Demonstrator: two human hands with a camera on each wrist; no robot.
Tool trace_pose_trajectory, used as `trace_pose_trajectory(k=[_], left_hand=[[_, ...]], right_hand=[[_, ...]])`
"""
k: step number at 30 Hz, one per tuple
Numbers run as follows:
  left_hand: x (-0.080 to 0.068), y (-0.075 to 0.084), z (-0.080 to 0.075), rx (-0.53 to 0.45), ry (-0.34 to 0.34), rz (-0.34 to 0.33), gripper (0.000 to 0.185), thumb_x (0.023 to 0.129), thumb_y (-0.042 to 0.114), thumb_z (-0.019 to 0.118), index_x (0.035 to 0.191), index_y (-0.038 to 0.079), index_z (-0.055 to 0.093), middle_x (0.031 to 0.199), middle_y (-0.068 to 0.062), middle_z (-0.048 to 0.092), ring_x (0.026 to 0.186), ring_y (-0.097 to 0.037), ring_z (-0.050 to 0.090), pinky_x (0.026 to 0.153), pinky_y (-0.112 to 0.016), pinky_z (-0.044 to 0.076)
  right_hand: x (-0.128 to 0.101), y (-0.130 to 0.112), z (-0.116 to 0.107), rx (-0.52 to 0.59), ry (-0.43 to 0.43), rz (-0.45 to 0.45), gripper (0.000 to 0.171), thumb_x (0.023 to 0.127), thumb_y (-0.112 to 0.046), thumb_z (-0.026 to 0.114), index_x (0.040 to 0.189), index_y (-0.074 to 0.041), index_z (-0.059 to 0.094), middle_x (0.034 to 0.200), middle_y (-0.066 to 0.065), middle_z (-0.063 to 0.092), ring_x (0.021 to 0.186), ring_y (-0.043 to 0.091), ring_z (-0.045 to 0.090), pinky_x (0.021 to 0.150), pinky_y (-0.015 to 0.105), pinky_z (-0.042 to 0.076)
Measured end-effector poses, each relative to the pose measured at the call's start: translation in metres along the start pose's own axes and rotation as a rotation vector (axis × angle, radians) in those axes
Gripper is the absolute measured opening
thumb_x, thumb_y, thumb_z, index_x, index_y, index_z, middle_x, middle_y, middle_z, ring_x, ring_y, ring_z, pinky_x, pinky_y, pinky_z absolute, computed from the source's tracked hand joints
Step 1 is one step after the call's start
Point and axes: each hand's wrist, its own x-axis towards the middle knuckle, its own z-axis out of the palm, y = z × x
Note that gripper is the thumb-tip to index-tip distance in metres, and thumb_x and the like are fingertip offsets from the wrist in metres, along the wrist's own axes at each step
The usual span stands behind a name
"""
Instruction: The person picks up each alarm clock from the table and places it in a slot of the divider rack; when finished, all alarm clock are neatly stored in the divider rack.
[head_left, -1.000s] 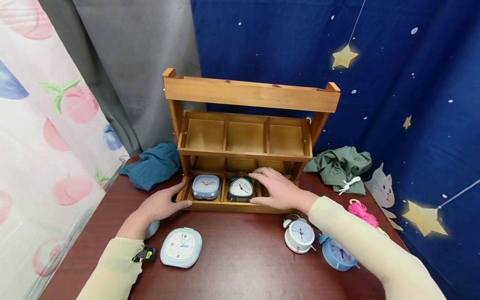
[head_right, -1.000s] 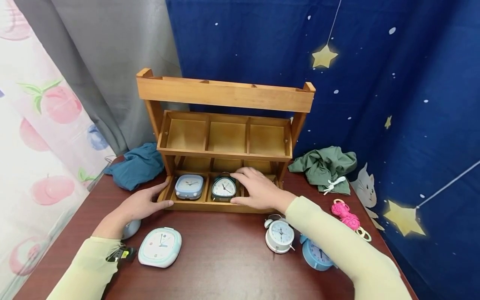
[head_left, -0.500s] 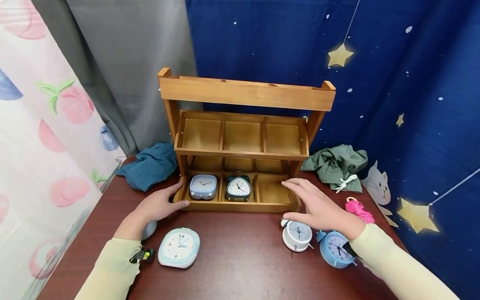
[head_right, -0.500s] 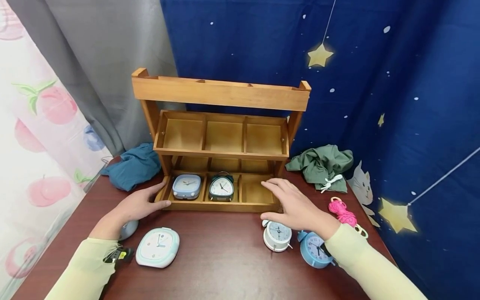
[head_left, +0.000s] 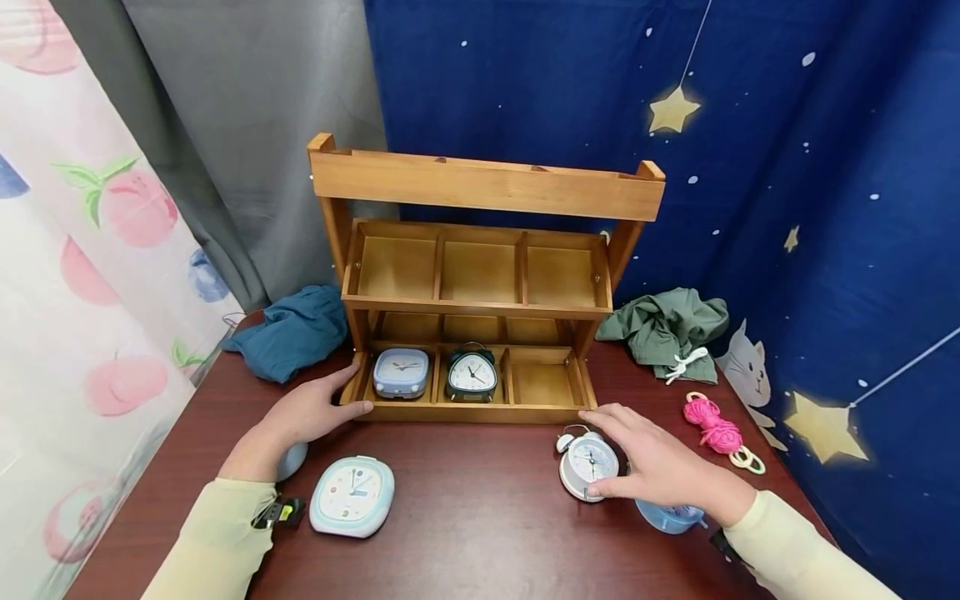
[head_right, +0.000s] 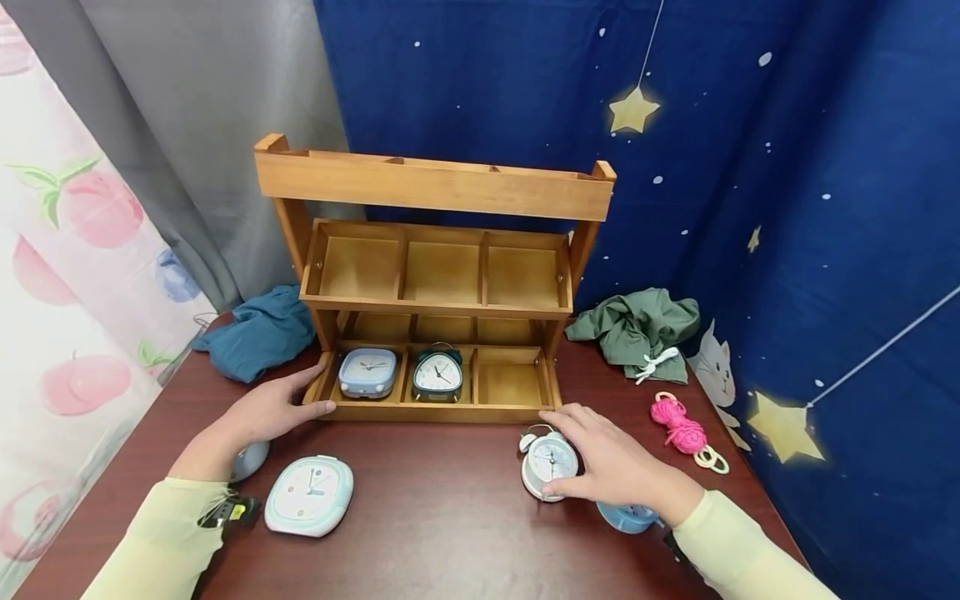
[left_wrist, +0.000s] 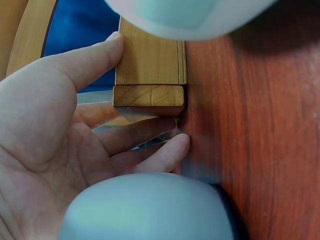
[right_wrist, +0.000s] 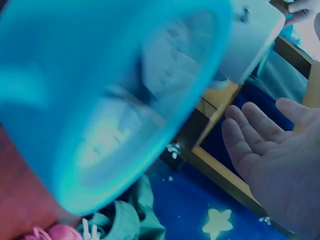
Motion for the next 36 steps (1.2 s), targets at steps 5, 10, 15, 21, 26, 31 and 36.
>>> trace_pose_trajectory(k=[5,10,15,21,26,31,36], left_hand=[[0.001,-0.001,0.000,0.001,-0.001,0.004,0.102,0.102,0.071,0.068,0.175,0.007,0.036,0.167,-0.033,0.047,0.147,-0.055,0.052,0.114,-0.073,0.046],[0.001,-0.002,0.001,-0.001,0.005,0.010,0.102,0.102,0.070,0.069,0.174,0.006,0.036,0.167,-0.032,0.047,0.147,-0.055,0.052,0.114,-0.073,0.046],[0.002,-0.001,0.001,0.002,0.002,0.008,0.103,0.102,0.072,0.068,0.175,0.006,0.035,0.167,-0.032,0.047,0.147,-0.055,0.052,0.114,-0.074,0.046],[0.001,-0.001,0.001,0.000,0.001,-0.001,0.102,0.102,0.071,0.068,0.175,0.007,0.035,0.167,-0.032,0.047,0.147,-0.055,0.052,0.114,-0.074,0.046],[0.001,-0.001,0.002,-0.004,-0.001,-0.004,0.100,0.103,0.067,0.069,0.175,0.006,0.035,0.167,-0.032,0.047,0.148,-0.055,0.051,0.114,-0.074,0.046],[0.001,0.000,0.002,-0.004,-0.001,-0.004,0.098,0.104,0.065,0.070,0.174,0.006,0.036,0.166,-0.032,0.048,0.147,-0.055,0.052,0.114,-0.074,0.046],[0.001,0.001,0.001,-0.005,-0.001,-0.003,0.098,0.104,0.064,0.070,0.174,0.005,0.036,0.167,-0.033,0.047,0.147,-0.056,0.051,0.114,-0.074,0.046]], right_hand=[[-0.002,0.003,0.012,0.026,-0.055,-0.005,0.099,0.082,-0.062,0.096,0.158,-0.009,0.060,0.150,-0.004,0.061,0.134,0.015,0.059,0.107,0.050,0.058],[-0.003,0.006,0.017,0.042,-0.088,0.001,0.097,0.082,-0.061,0.096,0.158,-0.011,0.060,0.149,-0.005,0.061,0.132,0.013,0.060,0.105,0.049,0.059],[-0.004,0.009,0.020,0.062,-0.119,-0.004,0.090,0.086,-0.058,0.094,0.157,-0.014,0.060,0.151,-0.007,0.060,0.131,0.014,0.063,0.105,0.048,0.059],[-0.001,0.014,0.023,0.052,-0.117,-0.021,0.084,0.090,-0.057,0.091,0.154,-0.011,0.062,0.149,-0.005,0.062,0.131,0.016,0.063,0.106,0.048,0.059],[0.003,0.014,0.027,0.069,-0.103,-0.022,0.078,0.089,-0.058,0.092,0.148,-0.015,0.066,0.141,-0.008,0.064,0.123,0.012,0.063,0.100,0.044,0.060],[0.004,0.011,0.029,0.028,-0.092,-0.060,0.079,0.086,-0.063,0.092,0.147,-0.019,0.067,0.141,-0.012,0.065,0.124,0.009,0.064,0.099,0.042,0.060],[0.012,0.003,0.022,-0.011,-0.032,-0.136,0.084,0.083,-0.064,0.094,0.147,-0.015,0.067,0.144,-0.007,0.066,0.127,0.011,0.064,0.100,0.043,0.061]])
